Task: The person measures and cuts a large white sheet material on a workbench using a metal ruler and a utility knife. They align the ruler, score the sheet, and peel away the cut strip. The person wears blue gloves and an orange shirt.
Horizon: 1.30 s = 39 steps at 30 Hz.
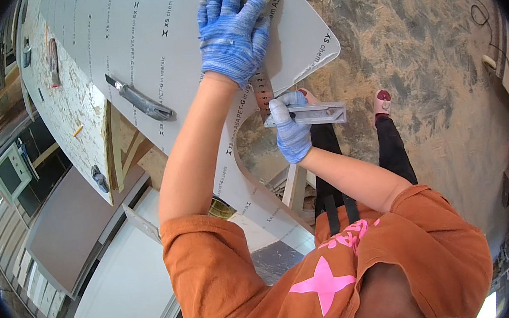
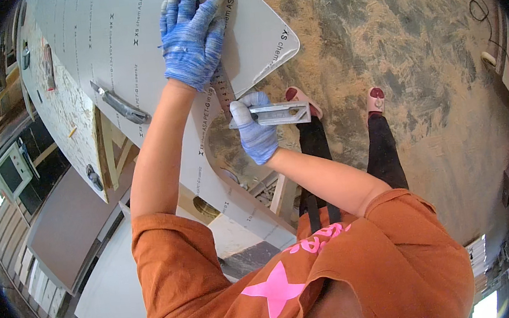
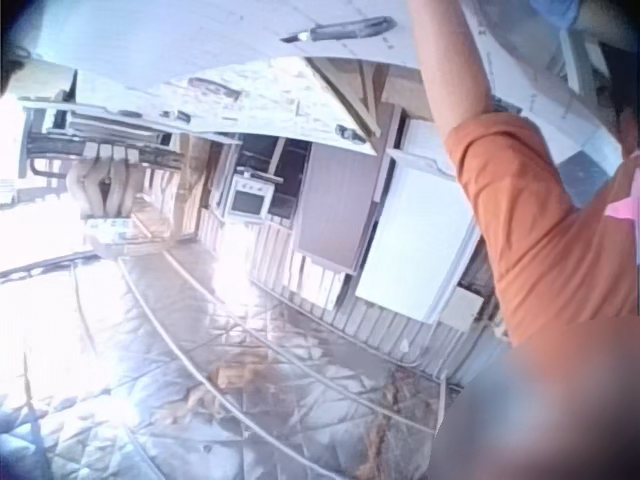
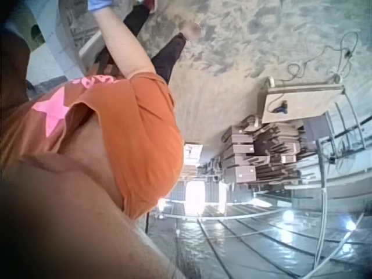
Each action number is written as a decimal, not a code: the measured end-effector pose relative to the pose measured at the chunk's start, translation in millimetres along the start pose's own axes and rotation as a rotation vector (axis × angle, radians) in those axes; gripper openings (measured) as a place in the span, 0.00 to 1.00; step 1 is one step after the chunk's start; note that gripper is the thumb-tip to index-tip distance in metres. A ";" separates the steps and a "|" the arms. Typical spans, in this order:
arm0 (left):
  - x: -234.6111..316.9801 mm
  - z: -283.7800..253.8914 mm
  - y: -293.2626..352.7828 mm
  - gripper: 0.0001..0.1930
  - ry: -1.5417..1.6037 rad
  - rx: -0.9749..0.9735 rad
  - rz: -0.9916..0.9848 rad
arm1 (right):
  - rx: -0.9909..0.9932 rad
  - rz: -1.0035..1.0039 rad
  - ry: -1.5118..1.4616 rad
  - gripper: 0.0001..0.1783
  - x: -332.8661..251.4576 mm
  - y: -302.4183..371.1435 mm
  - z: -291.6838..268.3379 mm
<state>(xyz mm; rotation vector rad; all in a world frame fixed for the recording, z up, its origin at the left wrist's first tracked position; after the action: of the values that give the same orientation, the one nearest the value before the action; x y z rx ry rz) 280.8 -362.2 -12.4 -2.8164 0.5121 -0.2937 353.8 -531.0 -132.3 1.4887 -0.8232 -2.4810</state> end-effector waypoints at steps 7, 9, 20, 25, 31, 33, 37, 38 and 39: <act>-13.5 -8.4 32.3 0.27 -0.026 -0.040 -0.045 | 0.012 -0.053 0.122 0.10 14.9 38.3 -38.1; -17.1 -3.8 37.5 0.27 -0.042 -0.046 -0.038 | 0.006 0.021 0.024 0.10 20.8 39.5 -23.9; -38.9 -2.6 62.6 0.24 0.008 0.047 0.040 | -0.097 0.066 0.056 0.13 24.3 52.4 -13.2; -35.5 -10.5 73.4 0.25 -0.003 -0.052 0.024 | -0.066 -0.155 0.196 0.11 45.6 56.7 -5.6; -35.2 -15.3 73.0 0.24 0.003 -0.010 0.026 | -0.150 0.134 0.044 0.14 48.9 49.5 10.3; -41.9 -16.9 82.8 0.23 0.020 0.057 0.025 | -0.162 0.098 0.132 0.11 39.4 52.2 -3.2; -48.2 -13.4 119.5 0.23 -0.023 0.052 0.009 | -0.235 0.021 0.189 0.11 37.3 63.6 -15.3; -51.3 -9.3 124.5 0.23 -0.011 0.029 -0.018 | -0.245 0.098 0.171 0.11 44.8 66.1 -13.8; -52.1 -8.1 128.6 0.24 -0.010 0.031 -0.024 | -0.259 0.148 0.137 0.11 51.4 67.2 -8.9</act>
<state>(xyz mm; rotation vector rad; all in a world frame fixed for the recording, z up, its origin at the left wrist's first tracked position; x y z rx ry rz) 190.4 -460.9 -50.0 -2.7943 0.4678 -0.2896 324.7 -610.5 -140.8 1.4318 -0.5435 -2.2496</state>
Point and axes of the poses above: each hand's wrist, its own y-axis away from the middle knuckle, its own z-axis out of the palm, x = y × z, the point moved 6 cm from there along -y, towards the middle knuckle, and after that the axes turned 7 degrees about x, right-handed, at the moved point
